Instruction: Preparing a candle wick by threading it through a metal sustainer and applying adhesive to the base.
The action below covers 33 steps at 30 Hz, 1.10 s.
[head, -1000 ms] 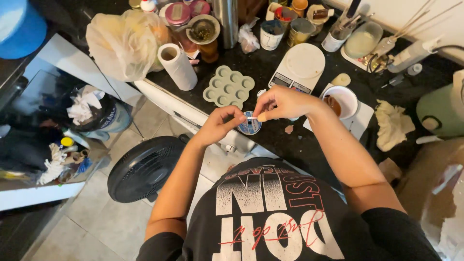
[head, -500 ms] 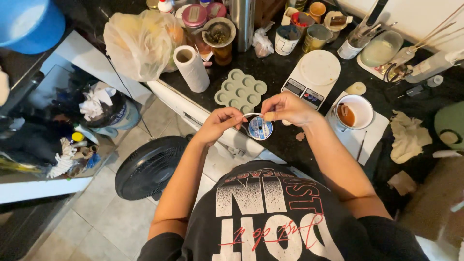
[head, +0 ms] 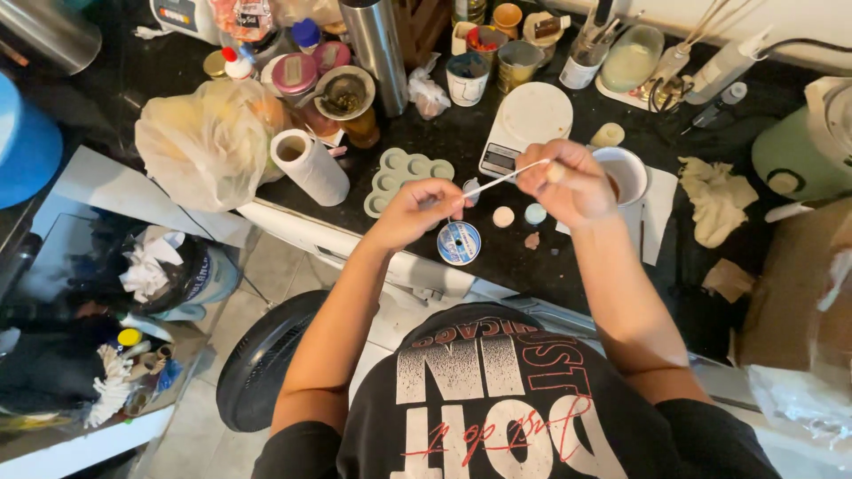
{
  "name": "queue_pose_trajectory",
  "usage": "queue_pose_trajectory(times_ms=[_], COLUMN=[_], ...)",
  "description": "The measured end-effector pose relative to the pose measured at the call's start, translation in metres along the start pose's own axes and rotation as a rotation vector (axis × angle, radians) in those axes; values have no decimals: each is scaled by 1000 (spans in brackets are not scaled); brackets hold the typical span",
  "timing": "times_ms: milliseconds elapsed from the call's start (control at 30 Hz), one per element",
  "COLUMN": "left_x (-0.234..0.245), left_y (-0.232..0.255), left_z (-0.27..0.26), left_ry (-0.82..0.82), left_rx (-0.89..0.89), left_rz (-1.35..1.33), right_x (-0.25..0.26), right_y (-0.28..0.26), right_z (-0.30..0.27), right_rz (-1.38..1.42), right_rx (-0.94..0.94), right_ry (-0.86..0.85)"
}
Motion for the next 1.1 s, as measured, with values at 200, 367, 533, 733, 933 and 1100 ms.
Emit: queue_pose_trajectory(times_ms=[200, 367, 533, 733, 933, 1100], left_x=[-25, -67, -90, -79, -66, -70], left_y=[0, 65, 108, 156, 118, 134], left_z=[72, 52, 21, -15, -29, -31], left_ry=[-1, -208, -318, 411, 565, 136], left_rx=[-320, -280, -223, -381, -82, 56], left_rz=[239, -3, -187, 602, 237, 240], right_x=[3, -35, -58, -91, -126, -133], right_y=[-63, -96, -84, -66, -42, -64], right_z=[-17, -21, -10, 14, 8, 28], right_rz=[-181, -304, -428, -711, -950, -1045], right_rx=[78, 93, -5, -49, 47, 177], right_ry=[-25, -94, -152, -86, -8, -201])
Point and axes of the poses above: each hand's wrist, its own z-axis towards the middle knuckle, its own x-axis out of the back of the hand, y = z × x, the point moved 5 cm from there along z, towards the middle knuckle, and after that the axes turned 5 degrees about -y, right-handed, at the moved point
